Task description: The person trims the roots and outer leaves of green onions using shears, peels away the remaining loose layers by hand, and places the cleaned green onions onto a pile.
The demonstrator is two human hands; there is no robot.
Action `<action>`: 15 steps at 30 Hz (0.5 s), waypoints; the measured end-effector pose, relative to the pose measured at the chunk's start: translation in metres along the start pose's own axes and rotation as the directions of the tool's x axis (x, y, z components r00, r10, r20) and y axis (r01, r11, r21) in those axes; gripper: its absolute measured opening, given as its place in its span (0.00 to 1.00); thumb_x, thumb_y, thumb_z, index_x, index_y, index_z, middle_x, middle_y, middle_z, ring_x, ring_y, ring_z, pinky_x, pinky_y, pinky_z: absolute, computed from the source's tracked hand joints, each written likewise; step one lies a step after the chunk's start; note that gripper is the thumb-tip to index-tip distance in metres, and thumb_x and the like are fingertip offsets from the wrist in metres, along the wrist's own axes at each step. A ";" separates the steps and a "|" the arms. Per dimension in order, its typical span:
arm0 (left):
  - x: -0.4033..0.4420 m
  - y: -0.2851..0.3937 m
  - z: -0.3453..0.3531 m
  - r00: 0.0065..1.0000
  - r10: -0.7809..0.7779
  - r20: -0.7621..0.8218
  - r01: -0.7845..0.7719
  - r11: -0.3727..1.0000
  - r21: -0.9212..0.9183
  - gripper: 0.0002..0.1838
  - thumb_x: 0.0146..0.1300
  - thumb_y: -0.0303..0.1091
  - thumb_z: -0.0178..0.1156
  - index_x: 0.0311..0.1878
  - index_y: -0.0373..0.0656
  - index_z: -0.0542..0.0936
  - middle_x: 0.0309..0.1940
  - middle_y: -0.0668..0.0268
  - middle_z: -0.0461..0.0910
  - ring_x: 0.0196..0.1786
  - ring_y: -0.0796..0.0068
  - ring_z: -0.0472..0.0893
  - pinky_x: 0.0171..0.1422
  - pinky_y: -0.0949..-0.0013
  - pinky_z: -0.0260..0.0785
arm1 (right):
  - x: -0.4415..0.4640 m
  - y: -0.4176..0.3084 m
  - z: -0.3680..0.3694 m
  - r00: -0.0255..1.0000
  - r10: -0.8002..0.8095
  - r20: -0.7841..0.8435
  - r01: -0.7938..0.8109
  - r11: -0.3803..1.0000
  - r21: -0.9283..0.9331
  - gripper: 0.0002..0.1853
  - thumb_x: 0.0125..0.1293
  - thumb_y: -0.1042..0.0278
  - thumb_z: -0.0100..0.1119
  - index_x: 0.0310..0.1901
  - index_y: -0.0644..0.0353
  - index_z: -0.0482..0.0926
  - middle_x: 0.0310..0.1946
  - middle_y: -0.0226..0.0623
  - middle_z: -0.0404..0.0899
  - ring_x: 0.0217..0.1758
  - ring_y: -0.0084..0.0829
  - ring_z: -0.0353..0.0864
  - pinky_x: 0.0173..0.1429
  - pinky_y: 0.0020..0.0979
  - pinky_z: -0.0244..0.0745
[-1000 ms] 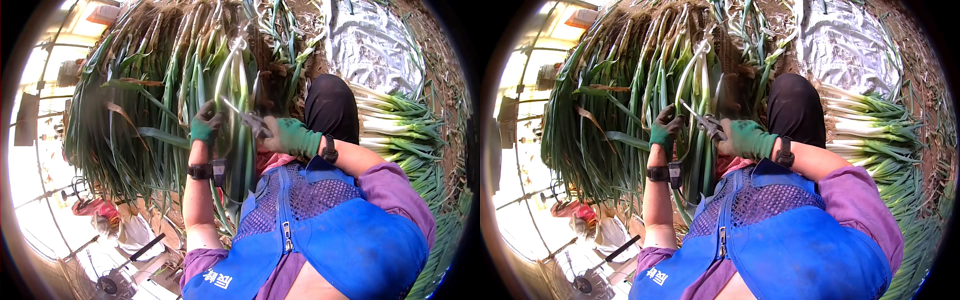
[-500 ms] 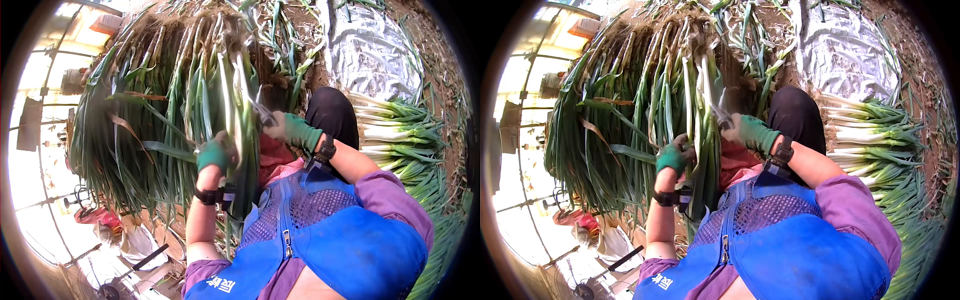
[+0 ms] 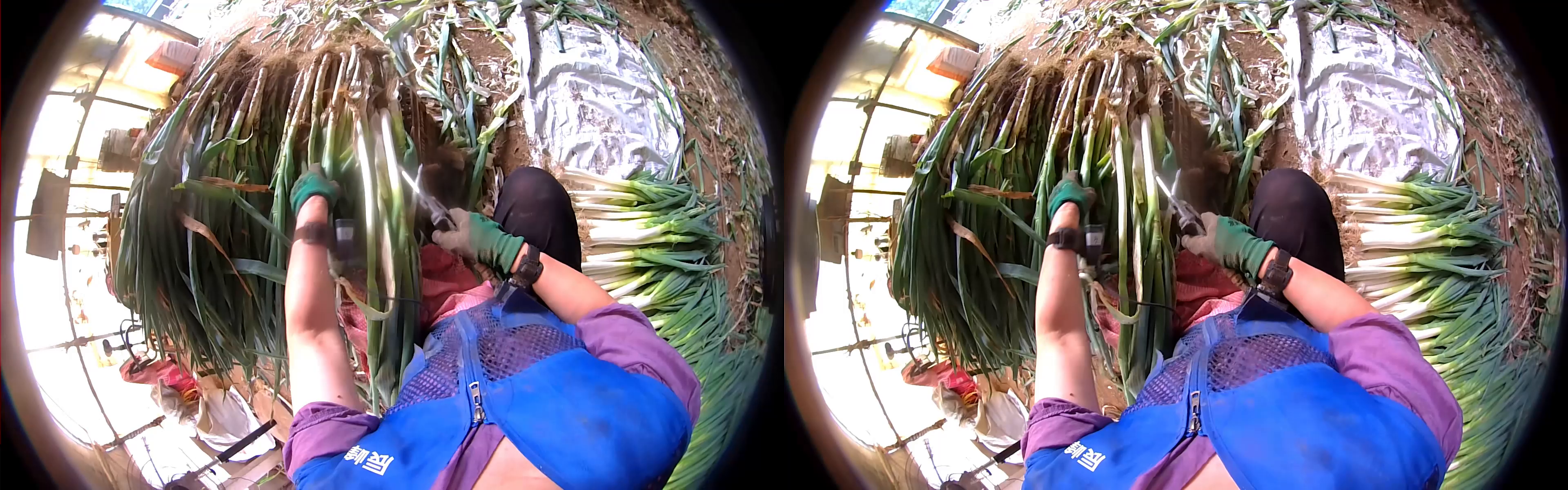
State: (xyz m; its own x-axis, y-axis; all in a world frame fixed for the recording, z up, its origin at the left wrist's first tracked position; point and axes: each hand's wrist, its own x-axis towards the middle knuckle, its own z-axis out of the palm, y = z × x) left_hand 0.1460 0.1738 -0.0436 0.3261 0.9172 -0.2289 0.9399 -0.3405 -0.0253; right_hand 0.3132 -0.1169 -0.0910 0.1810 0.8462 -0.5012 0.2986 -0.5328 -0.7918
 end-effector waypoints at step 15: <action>-0.151 -0.043 0.037 0.935 0.201 0.290 0.184 0.425 -0.886 0.21 0.62 0.37 0.63 0.55 0.35 0.82 0.37 0.64 0.84 0.36 0.75 0.82 0.40 0.69 0.75 | -0.045 -0.026 0.018 0.977 -0.175 0.125 0.188 0.978 -0.093 0.27 0.63 0.43 0.62 0.49 0.61 0.78 0.38 0.56 0.83 0.44 0.53 0.84 0.48 0.45 0.76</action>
State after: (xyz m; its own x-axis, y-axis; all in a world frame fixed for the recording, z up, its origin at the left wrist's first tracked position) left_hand 0.0529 0.0420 -0.0436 0.4650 0.7294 -0.5018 0.5490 0.2071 0.8098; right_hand 0.2802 -0.1414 -0.0546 0.0074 0.9190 -0.3941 0.4134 -0.3617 -0.8356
